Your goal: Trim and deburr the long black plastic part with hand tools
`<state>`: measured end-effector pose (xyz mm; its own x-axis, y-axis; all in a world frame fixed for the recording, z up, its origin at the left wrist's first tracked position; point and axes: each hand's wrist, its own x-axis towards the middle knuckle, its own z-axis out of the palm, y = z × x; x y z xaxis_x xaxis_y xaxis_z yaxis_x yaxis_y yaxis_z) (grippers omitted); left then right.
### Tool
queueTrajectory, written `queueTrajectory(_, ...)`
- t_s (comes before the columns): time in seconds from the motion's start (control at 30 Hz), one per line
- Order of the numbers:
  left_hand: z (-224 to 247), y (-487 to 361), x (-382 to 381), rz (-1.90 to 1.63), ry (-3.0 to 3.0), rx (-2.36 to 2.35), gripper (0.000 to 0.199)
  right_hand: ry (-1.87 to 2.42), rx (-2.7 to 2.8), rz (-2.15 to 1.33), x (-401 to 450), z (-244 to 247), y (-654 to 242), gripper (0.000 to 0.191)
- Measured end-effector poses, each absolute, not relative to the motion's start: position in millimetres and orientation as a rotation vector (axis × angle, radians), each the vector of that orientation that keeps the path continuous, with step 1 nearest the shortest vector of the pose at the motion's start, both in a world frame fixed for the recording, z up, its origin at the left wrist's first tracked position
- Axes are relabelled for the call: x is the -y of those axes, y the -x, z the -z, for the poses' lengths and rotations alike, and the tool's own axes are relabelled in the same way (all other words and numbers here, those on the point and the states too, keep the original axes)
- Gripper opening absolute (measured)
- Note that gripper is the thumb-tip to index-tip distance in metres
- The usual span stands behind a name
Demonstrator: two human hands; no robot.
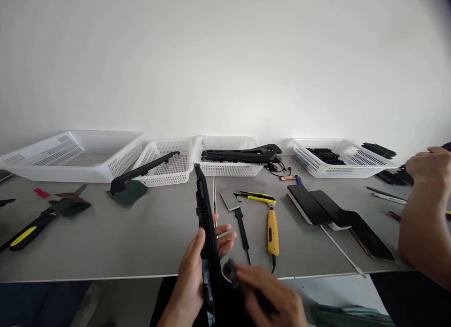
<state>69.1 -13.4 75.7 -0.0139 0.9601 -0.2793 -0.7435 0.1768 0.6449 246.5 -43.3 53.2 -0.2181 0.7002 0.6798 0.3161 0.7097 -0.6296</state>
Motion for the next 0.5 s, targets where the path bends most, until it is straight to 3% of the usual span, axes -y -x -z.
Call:
queueTrajectory(0.23,-84,-88,47,-1.014,-0.536,-0.914,0.045,1.128,1.49,-0.151,-20,-98,-235,0.029)
queueTrajectory(0.37,-74,-78,47,-1.128,-0.569,-1.239,0.042,1.04,1.649,-0.244,-17,-83,-217,0.038)
queueTrajectory(0.5,-66,-74,32,-1.327,-0.487,-1.271,0.056,0.963,1.748,-0.353,13,-65,-203,0.045)
